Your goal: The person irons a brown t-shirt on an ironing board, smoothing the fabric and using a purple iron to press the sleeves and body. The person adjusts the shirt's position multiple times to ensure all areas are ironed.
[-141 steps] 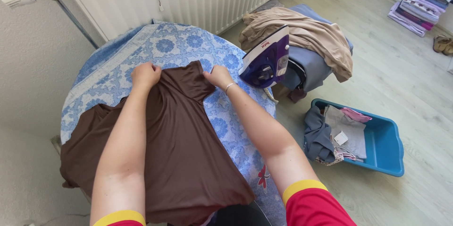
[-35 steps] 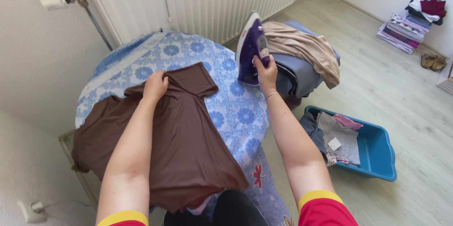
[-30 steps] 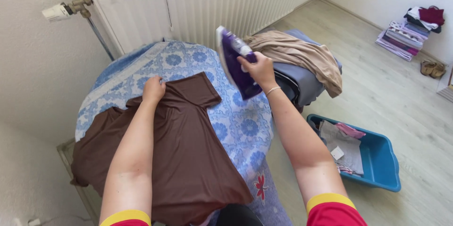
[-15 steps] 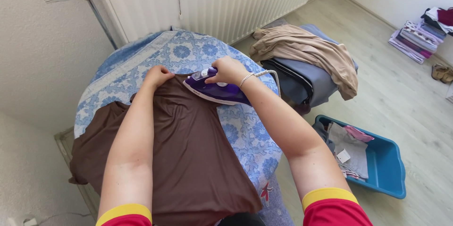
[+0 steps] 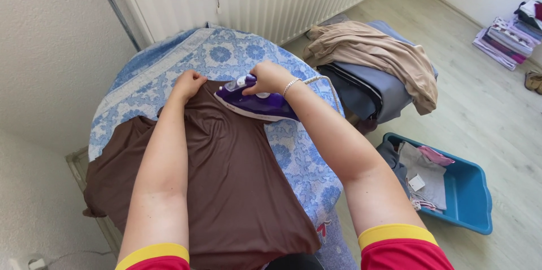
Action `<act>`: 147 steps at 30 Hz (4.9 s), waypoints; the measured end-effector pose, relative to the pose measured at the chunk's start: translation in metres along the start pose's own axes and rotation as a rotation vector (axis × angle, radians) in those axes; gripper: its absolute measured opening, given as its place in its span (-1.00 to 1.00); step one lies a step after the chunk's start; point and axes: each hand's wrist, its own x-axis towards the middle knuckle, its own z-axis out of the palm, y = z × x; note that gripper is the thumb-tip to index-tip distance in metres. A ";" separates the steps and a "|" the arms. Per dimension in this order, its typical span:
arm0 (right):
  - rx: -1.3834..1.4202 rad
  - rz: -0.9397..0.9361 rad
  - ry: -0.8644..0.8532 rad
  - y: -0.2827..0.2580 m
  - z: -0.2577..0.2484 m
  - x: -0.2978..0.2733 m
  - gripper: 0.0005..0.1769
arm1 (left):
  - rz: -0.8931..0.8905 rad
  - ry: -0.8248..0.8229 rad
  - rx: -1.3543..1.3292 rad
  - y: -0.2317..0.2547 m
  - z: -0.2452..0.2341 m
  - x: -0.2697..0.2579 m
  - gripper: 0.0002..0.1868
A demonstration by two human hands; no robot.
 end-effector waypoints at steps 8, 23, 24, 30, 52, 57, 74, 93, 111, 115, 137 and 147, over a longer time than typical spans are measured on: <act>0.011 -0.011 0.056 -0.008 0.011 0.031 -0.32 | 0.003 0.084 -0.041 -0.011 0.014 0.006 -0.70; -0.007 0.020 0.035 -0.012 0.018 0.042 -0.28 | 0.013 0.140 -0.059 -0.021 0.012 0.013 -0.68; -0.010 0.031 0.025 -0.011 0.020 0.044 -0.26 | 0.022 0.142 -0.049 -0.022 0.014 0.013 -0.67; 0.018 0.041 -0.014 -0.008 0.006 0.002 -0.31 | 0.003 0.162 -0.062 -0.036 0.020 0.025 -0.69; 0.037 0.111 0.050 0.007 0.022 0.025 -0.34 | -0.004 0.185 -0.031 -0.039 0.024 0.018 -0.71; 0.022 0.103 -0.004 -0.003 0.006 0.004 -0.30 | -0.028 0.192 -0.017 -0.033 0.018 0.021 -0.70; -0.008 0.130 0.024 0.025 0.005 0.008 -0.32 | 0.015 0.197 -0.116 -0.040 0.023 0.023 -0.76; -0.072 0.060 0.038 0.051 0.012 0.012 -0.23 | 0.036 0.207 -0.124 -0.043 0.023 0.022 -0.78; -0.028 0.059 0.023 0.051 0.012 0.008 -0.31 | 0.039 0.212 -0.140 -0.045 0.024 0.023 -0.76; -0.076 0.049 0.042 0.051 0.011 0.023 -0.21 | 0.034 0.214 -0.141 -0.041 0.022 0.023 -0.77; 0.015 0.033 0.024 -0.006 0.021 0.054 -0.26 | 0.099 0.100 -0.563 -0.048 0.014 0.010 -0.69; 0.015 0.031 -0.014 0.009 0.012 -0.004 -0.32 | 0.220 0.058 -0.463 -0.060 0.018 0.015 -0.56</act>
